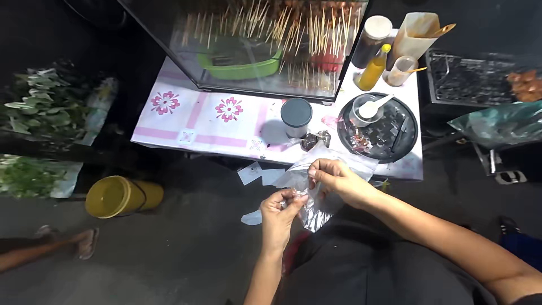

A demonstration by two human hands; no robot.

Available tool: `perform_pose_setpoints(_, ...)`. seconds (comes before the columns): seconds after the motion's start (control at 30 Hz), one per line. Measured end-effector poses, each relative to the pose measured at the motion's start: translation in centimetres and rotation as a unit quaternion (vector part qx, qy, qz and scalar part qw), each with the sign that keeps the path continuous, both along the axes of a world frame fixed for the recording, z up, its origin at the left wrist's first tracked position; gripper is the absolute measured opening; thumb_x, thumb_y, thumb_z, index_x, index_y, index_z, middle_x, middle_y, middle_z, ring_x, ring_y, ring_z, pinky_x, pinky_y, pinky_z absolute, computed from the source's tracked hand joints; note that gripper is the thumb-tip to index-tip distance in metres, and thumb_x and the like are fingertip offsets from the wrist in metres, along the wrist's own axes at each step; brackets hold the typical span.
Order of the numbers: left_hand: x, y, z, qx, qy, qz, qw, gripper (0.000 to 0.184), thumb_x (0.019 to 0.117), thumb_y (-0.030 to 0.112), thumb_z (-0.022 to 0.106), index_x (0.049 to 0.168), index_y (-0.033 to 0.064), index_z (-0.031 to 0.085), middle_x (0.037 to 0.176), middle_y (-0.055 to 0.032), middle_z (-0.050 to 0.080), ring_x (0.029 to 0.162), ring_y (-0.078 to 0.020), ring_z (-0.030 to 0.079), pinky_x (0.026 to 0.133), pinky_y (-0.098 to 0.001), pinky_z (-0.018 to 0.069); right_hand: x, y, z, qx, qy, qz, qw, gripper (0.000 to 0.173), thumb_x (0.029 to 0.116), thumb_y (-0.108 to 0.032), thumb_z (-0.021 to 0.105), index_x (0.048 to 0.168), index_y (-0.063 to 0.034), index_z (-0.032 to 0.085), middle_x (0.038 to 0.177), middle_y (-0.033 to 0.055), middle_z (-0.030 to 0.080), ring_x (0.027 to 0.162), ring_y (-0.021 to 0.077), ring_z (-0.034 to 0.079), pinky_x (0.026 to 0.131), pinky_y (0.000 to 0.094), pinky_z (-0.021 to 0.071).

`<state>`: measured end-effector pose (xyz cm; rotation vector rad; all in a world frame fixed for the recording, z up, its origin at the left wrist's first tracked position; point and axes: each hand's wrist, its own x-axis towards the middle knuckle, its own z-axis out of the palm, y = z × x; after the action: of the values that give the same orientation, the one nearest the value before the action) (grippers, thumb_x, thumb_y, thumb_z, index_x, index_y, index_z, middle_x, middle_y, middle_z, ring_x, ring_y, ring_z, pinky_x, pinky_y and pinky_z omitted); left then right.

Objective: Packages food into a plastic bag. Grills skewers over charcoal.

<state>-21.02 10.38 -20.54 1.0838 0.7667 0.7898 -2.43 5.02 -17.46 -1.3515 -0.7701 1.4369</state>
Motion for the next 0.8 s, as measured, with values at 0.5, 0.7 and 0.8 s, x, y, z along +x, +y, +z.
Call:
perform_pose_setpoints(0.5,-2.8,1.7,-2.3,-0.304,-0.216,0.086,0.924,0.021,0.104,0.014,0.047,0.098,0.0145,0.067,0.082,-0.0049,0.072,0.077,-0.0156,0.073,0.072,-0.0345,0.063,1.6,0.4,-8.3,0.032,-0.262,-0.058,0.963,0.016,0.0944,-0.011,0.057,0.094,0.0027,0.066,0.077,0.006,0.065,0.067,0.0072,0.062,0.065,0.0253,0.0539)
perform_pose_setpoints(0.7,-4.7,2.8,-3.6,0.081,0.229,-0.046,0.969,0.025,0.0877,-0.004,0.056,0.09,0.0073,0.078,0.102,-0.0032,0.073,0.072,0.0005,0.062,0.055,-0.0145,0.0472,3.7,2.2,-8.3,0.036,-0.087,-0.035,0.995,0.007,0.0927,-0.003,0.058,0.086,-0.0037,0.062,0.075,-0.0009,0.069,0.063,0.0058,0.066,0.062,0.0235,0.0586)
perform_pose_setpoints(0.8,-5.4,3.3,-3.6,0.116,0.319,-0.038,0.94,0.036,0.0922,-0.005,0.05,0.115,0.0041,0.076,0.131,-0.0141,0.068,0.072,-0.0017,0.065,0.052,-0.0178,0.0485,6.9,3.8,-9.5,0.039,-0.242,0.026,0.969,0.02,0.0948,-0.021,0.066,0.093,-0.0014,0.071,0.089,0.0061,0.07,0.078,0.0123,0.065,0.073,0.032,0.056)
